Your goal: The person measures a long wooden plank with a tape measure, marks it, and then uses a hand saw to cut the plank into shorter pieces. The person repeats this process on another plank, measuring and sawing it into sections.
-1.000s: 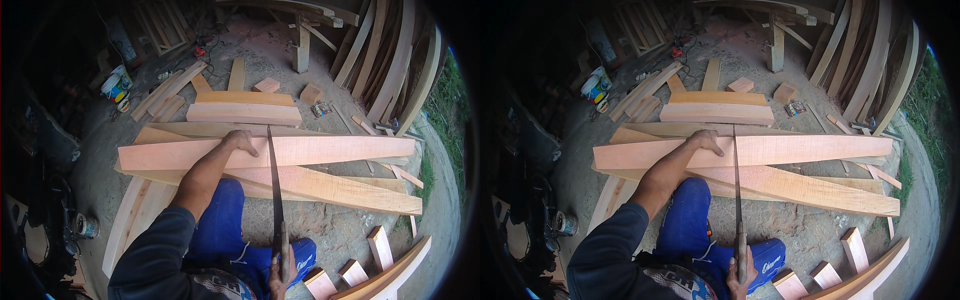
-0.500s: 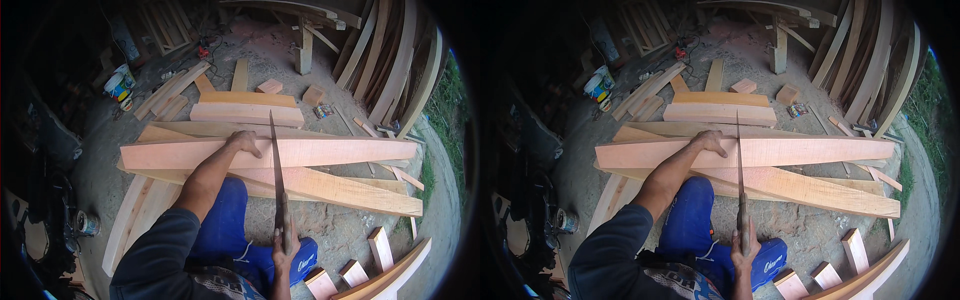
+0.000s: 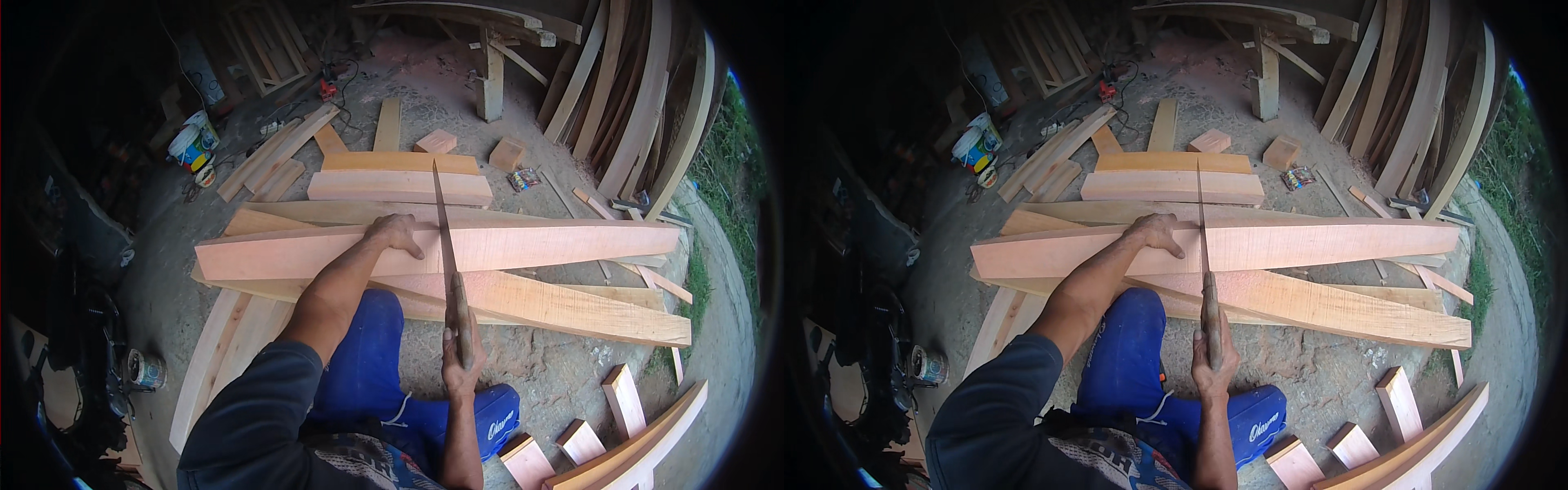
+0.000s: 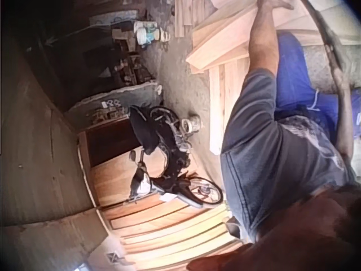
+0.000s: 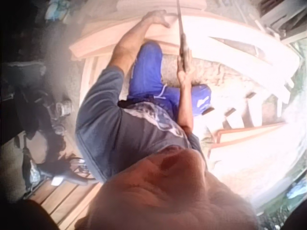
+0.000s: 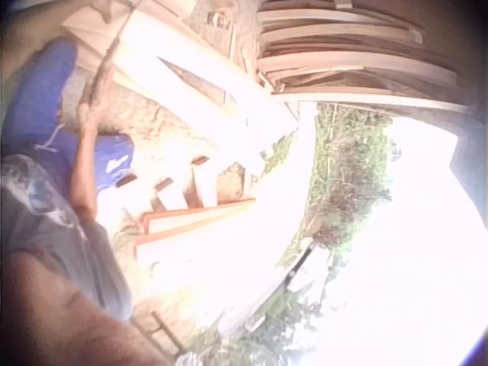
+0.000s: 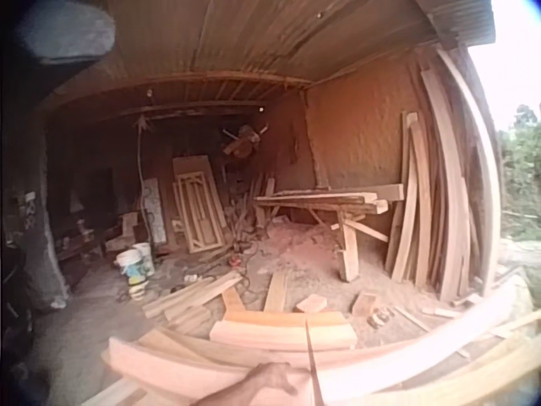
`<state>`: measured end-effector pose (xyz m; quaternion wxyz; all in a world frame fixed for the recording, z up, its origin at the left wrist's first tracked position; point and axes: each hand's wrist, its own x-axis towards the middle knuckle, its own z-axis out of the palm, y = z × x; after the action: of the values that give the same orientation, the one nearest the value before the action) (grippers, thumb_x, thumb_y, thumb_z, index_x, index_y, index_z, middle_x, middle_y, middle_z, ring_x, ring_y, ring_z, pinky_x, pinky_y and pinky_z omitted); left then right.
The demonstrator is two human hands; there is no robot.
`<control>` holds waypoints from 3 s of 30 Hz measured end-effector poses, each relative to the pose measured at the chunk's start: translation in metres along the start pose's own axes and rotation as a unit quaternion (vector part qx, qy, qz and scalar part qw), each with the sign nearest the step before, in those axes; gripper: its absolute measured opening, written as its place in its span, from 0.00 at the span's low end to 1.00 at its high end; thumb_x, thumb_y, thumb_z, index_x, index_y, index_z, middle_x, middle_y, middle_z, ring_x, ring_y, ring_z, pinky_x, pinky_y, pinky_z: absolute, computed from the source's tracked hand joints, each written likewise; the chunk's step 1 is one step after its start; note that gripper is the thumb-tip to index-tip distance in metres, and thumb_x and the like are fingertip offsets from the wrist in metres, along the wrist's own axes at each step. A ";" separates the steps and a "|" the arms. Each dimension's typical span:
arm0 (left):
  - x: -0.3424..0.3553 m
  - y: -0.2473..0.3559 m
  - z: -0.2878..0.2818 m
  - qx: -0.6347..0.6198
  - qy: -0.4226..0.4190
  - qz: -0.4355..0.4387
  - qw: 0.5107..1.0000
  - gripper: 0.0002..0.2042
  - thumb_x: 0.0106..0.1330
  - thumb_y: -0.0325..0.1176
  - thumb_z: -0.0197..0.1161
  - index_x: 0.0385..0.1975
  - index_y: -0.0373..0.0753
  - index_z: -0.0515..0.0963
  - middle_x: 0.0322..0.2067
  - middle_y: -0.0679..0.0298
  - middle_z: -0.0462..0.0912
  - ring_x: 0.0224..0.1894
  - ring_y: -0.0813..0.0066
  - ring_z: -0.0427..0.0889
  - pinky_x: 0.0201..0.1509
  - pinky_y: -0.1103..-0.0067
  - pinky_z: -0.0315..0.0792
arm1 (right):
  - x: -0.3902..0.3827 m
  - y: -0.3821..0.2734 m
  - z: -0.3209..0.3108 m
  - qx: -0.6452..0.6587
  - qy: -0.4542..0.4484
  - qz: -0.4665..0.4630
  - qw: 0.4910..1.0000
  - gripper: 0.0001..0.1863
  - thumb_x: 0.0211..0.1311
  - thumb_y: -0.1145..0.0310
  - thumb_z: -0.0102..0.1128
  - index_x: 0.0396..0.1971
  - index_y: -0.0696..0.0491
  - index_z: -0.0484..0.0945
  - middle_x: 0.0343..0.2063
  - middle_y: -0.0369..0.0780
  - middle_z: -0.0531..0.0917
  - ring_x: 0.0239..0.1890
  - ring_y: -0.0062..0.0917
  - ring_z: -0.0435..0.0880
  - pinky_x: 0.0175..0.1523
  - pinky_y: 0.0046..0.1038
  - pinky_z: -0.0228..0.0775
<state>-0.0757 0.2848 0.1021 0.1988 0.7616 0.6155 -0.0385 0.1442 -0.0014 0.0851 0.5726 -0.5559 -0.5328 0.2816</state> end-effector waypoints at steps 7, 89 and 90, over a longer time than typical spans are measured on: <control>-0.021 0.002 -0.001 0.018 0.033 -0.033 0.999 0.48 0.38 0.57 0.86 0.60 0.34 0.79 0.56 0.49 0.87 0.63 0.53 0.83 0.67 0.62 0.73 | -0.093 -0.018 -0.045 -0.060 0.007 -0.007 0.998 0.31 0.67 0.70 0.70 0.67 0.65 0.75 0.49 0.53 0.91 0.47 0.37 0.94 0.55 0.34 0.84; -0.028 0.014 0.000 -0.028 0.026 -0.025 0.999 0.48 0.36 0.57 0.86 0.58 0.34 0.79 0.56 0.49 0.86 0.60 0.50 0.84 0.64 0.61 0.76 | -0.116 0.022 -0.072 -0.072 -0.050 -0.026 0.996 0.30 0.67 0.73 0.63 0.68 0.63 0.73 0.52 0.52 0.87 0.46 0.35 0.89 0.54 0.34 0.80; -0.033 0.011 0.007 -0.009 0.062 0.012 0.998 0.45 0.38 0.55 0.86 0.56 0.33 0.79 0.54 0.49 0.86 0.60 0.50 0.84 0.65 0.59 0.75 | -0.078 0.017 -0.044 -0.055 -0.007 -0.064 0.996 0.29 0.65 0.75 0.65 0.66 0.65 0.75 0.46 0.52 0.90 0.39 0.33 0.92 0.48 0.33 0.84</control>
<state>-0.0715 0.2498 0.1090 0.1672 0.7679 0.6181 0.0167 0.1681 -0.0834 0.0541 0.5545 -0.5495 -0.5855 0.2186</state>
